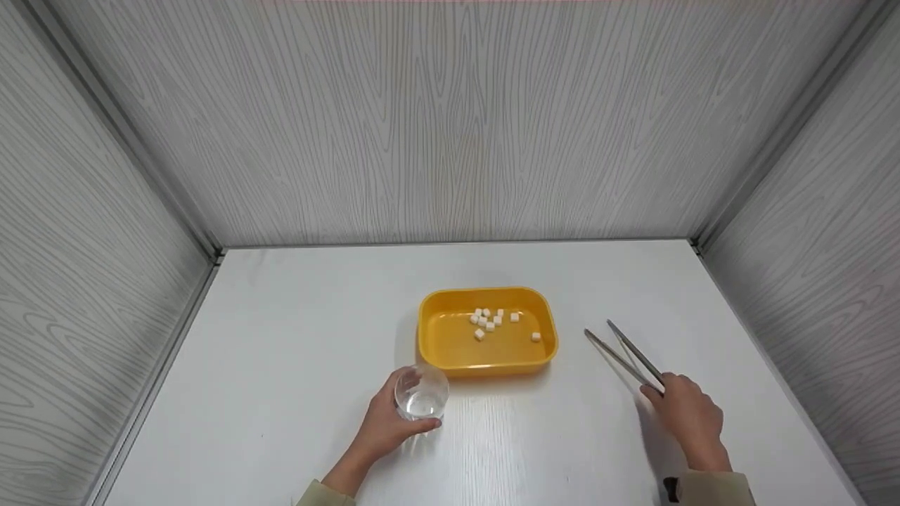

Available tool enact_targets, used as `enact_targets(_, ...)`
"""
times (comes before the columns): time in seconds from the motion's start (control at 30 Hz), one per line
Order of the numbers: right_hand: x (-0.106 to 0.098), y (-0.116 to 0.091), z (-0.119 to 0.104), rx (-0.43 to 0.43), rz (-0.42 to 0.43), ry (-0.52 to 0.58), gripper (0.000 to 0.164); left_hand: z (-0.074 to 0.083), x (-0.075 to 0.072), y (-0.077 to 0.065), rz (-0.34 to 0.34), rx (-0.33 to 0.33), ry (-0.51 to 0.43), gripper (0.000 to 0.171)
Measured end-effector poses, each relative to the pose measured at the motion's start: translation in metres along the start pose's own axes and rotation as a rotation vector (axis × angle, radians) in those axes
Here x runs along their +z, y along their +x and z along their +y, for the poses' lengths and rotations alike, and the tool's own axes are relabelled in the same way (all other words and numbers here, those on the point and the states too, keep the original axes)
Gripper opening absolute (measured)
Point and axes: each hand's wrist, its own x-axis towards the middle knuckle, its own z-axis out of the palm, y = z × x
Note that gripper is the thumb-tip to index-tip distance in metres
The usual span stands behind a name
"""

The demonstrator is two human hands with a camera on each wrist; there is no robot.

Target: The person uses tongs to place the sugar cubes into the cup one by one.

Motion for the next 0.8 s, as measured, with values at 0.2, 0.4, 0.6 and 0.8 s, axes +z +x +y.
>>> enact_targets(0.2, -0.008, -0.006, -0.009, -0.007, 0.023, 0.018, 0.029, 0.002, 0.005, -0.001, 0.037, -0.05, 0.025, 0.093)
enact_targets(0.4, -0.016, -0.011, -0.023, -0.029, 0.052, 0.033, 0.029, 0.005, 0.009, -0.003, 0.074, -0.082, 0.031, 0.093)
enact_targets(0.6, -0.019, -0.015, -0.038, -0.032, 0.049, 0.049, 0.025, 0.006, 0.012, -0.005, 0.103, -0.084, 0.02, 0.094)
enact_targets(0.8, -0.018, -0.016, -0.056, -0.083, 0.12, 0.07, 0.025, 0.005, 0.014, -0.005, 0.104, -0.064, -0.001, 0.094)
